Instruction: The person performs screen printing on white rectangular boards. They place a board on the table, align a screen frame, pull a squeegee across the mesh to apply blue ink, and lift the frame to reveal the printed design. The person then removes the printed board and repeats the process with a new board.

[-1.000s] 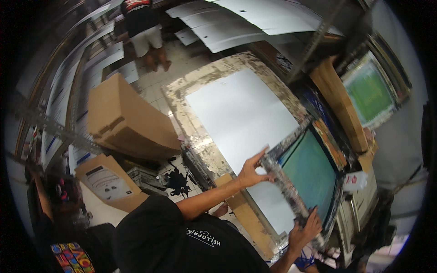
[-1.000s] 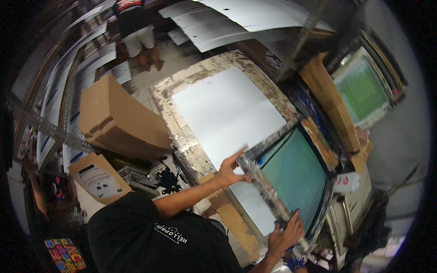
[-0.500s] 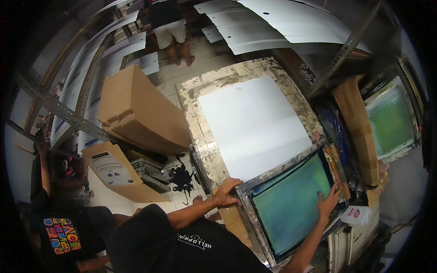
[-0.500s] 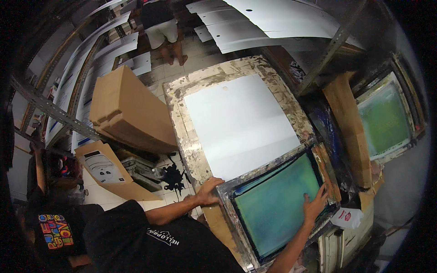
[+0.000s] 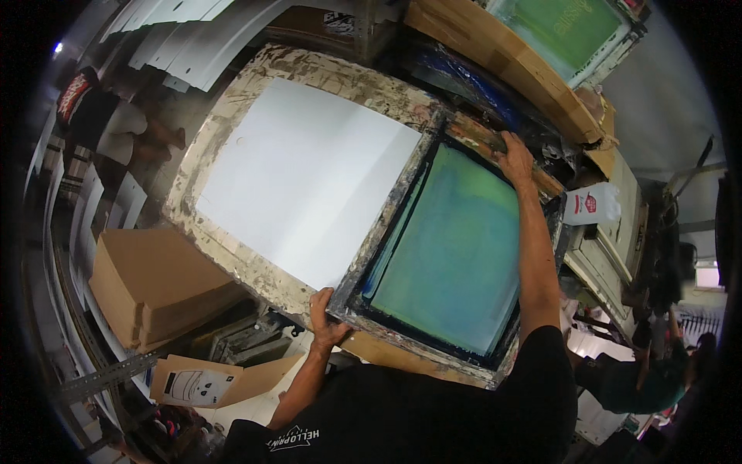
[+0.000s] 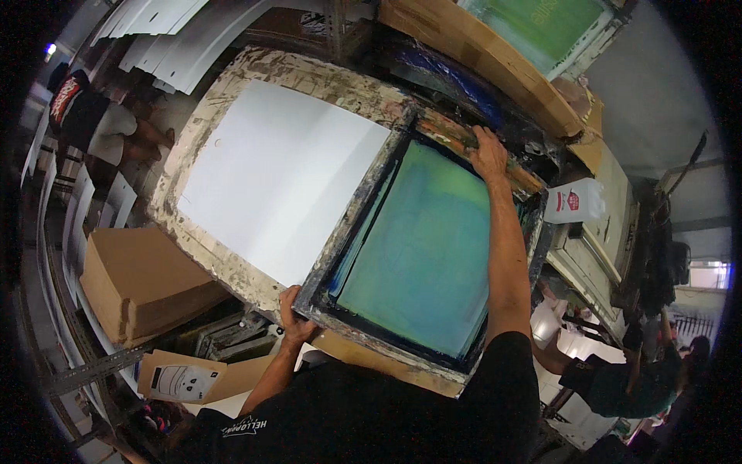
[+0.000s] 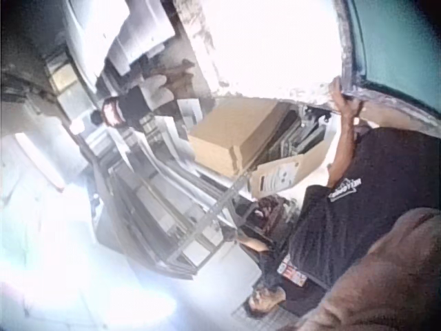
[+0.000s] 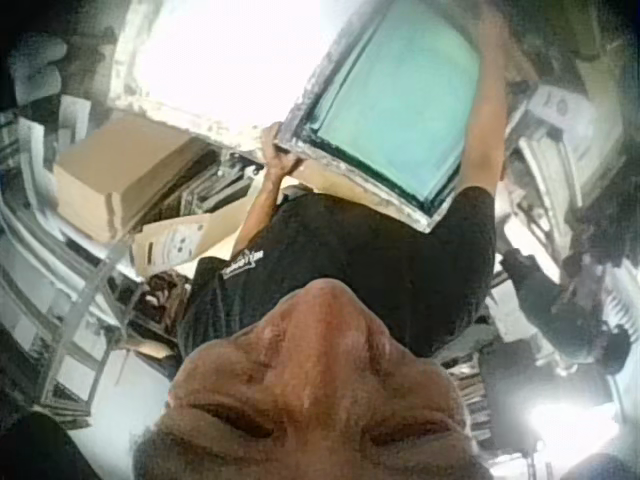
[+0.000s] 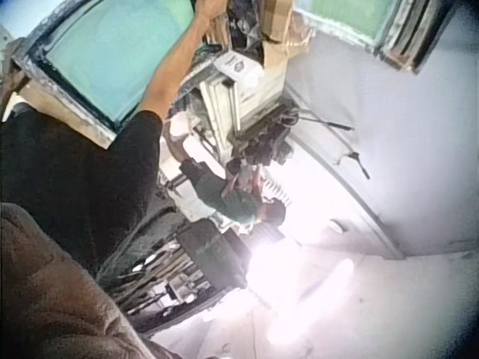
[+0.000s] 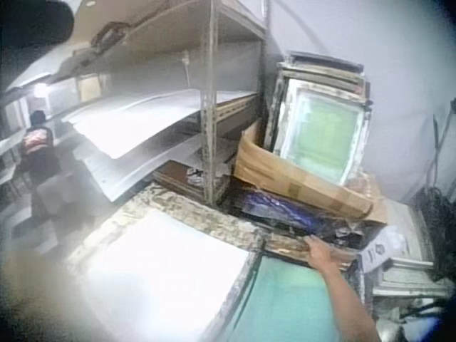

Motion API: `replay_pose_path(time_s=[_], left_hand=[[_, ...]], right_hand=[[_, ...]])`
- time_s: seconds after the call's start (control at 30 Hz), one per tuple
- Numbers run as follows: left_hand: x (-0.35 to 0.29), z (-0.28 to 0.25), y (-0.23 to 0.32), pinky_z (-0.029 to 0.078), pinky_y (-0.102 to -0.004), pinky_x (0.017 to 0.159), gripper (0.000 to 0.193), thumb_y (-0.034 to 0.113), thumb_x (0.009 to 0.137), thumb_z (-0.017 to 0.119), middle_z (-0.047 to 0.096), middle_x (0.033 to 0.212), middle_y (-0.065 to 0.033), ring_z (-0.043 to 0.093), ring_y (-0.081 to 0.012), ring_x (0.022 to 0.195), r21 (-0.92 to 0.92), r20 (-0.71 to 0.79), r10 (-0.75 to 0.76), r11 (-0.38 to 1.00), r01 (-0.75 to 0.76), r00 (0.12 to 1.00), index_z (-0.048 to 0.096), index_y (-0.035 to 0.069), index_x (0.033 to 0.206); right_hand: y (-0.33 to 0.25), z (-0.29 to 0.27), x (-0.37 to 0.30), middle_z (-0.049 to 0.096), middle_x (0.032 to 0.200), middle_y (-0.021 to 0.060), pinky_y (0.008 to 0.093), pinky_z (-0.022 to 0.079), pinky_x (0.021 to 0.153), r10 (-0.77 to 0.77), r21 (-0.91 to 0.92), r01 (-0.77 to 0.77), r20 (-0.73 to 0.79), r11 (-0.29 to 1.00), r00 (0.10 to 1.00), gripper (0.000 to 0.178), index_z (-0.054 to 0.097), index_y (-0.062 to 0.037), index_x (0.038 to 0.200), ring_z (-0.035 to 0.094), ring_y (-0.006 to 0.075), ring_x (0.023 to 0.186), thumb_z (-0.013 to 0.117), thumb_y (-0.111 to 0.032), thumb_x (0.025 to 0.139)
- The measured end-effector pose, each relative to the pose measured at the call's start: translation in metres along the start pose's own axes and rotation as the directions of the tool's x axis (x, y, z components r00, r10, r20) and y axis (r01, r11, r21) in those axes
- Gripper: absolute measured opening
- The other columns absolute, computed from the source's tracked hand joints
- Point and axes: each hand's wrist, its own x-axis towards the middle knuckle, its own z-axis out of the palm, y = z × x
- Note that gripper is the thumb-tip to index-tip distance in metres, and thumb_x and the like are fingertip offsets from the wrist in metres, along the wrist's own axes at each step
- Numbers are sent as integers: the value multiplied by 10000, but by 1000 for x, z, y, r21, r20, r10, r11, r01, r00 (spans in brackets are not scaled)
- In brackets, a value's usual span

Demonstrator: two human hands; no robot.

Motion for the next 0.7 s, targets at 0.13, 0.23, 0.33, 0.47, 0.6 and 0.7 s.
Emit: replay_pose_path(time_s=[0.13, 0.23, 0.33, 0.47, 0.6, 0.7], left_hand=[[3, -2, 7, 437, -474, 948, 868, 434, 644, 870, 590, 1198, -214, 565, -385, 1090, 1, 15, -33, 999, 33, 999, 533, -22, 1302], [2, -3, 10, 437, -474, 941, 862, 448, 646, 866, 595, 1183, -214, 567, -387, 1077, 1, 4, -17, 1000, 17, 1000, 540, -25, 1289], [4, -4, 10, 436, -475, 931, 843, 454, 654, 860, 598, 1173, -217, 568, -391, 1062, 10, 7, 7, 1000, -7, 1000, 546, -30, 1269], [6, -7, 14, 427, -486, 904, 721, 408, 719, 813, 609, 1124, -217, 562, -402, 1018, -23, 44, 2, 1000, -1, 999, 551, -34, 1225], [10, -7, 12, 416, -489, 921, 691, 382, 746, 780, 603, 1128, -215, 554, -405, 1033, -42, 94, 19, 999, -15, 995, 544, -33, 1246], [6, -7, 5, 408, -488, 943, 752, 412, 728, 795, 595, 1144, -209, 544, -403, 1053, -20, 86, 36, 999, -34, 996, 529, -38, 1269]], right_hand=[[-13, -22, -9, 646, 1228, 188, 501, 494, 898, 34, 189, -47, 74, 981, 997, 575, 510, -137, 1368, 626, 388, 1099, 693, -72, 827], [-19, -27, -14, 664, 1188, 187, 501, 494, 897, 26, 205, -29, 19, 978, 999, 555, 540, -167, 1352, 627, 381, 1106, 697, -80, 826], [-25, -9, -26, 671, 1189, 201, 471, 496, 901, 54, 150, -60, 41, 987, 998, 490, 604, -133, 1267, 631, 388, 1106, 691, -73, 789], [-36, -1, -44, 689, 1084, 178, 468, 488, 879, 2, 82, 7, -116, 997, 993, 501, 631, -166, 1255, 639, 379, 1030, 694, -59, 769], [-53, -11, -75, 680, 997, 163, 475, 472, 842, 58, 91, -56, -20, 994, 998, 510, 636, -216, 1271, 634, 361, 945, 697, -78, 784], [-94, -35, -125, 671, 947, 150, 448, 469, 804, 58, 129, -57, -1, 990, 998, 453, 666, -213, 1230, 634, 335, 906, 689, -103, 791]])
